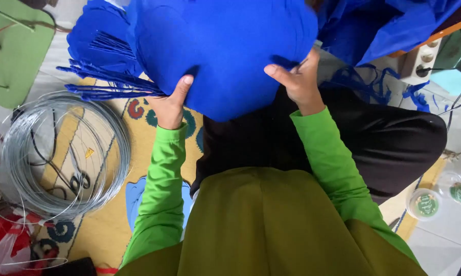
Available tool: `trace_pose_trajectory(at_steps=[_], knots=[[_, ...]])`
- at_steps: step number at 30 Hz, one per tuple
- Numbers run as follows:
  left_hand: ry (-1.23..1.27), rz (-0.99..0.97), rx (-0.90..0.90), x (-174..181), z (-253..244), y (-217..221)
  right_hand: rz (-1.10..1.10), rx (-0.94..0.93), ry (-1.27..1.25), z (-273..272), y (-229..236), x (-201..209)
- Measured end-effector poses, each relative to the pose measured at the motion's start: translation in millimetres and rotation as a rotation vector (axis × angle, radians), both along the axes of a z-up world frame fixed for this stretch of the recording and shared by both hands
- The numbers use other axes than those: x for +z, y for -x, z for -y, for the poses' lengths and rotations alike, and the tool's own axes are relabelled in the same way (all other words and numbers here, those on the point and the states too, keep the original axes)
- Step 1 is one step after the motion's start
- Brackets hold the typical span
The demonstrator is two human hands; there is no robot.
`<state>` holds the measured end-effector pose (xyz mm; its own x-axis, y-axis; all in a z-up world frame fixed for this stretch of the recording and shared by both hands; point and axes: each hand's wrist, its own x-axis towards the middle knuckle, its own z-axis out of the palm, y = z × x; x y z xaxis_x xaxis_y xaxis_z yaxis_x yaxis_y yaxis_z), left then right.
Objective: Organizing and grouping blue fabric petals and blue wire stems for assembly on a floor mat.
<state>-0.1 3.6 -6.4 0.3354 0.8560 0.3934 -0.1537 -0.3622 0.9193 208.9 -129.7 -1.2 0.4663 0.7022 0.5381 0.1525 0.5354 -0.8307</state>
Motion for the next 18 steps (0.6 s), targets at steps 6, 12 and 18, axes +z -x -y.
trace_pose_trajectory(at_steps=[6,12,18], knots=[[0.017,0.007,-0.006,29.3,-1.0,-16.7,0.063,-0.134,0.089,-5.3,1.3,40.1],[-0.398,0.04,0.25,95.8,3.3,-51.9,0.195,-0.371,-0.035,-18.9,2.9,64.2],[-0.43,-0.218,0.276,142.7,35.6,-57.9,0.249,-0.372,-0.073,-20.3,16.1,105.4]])
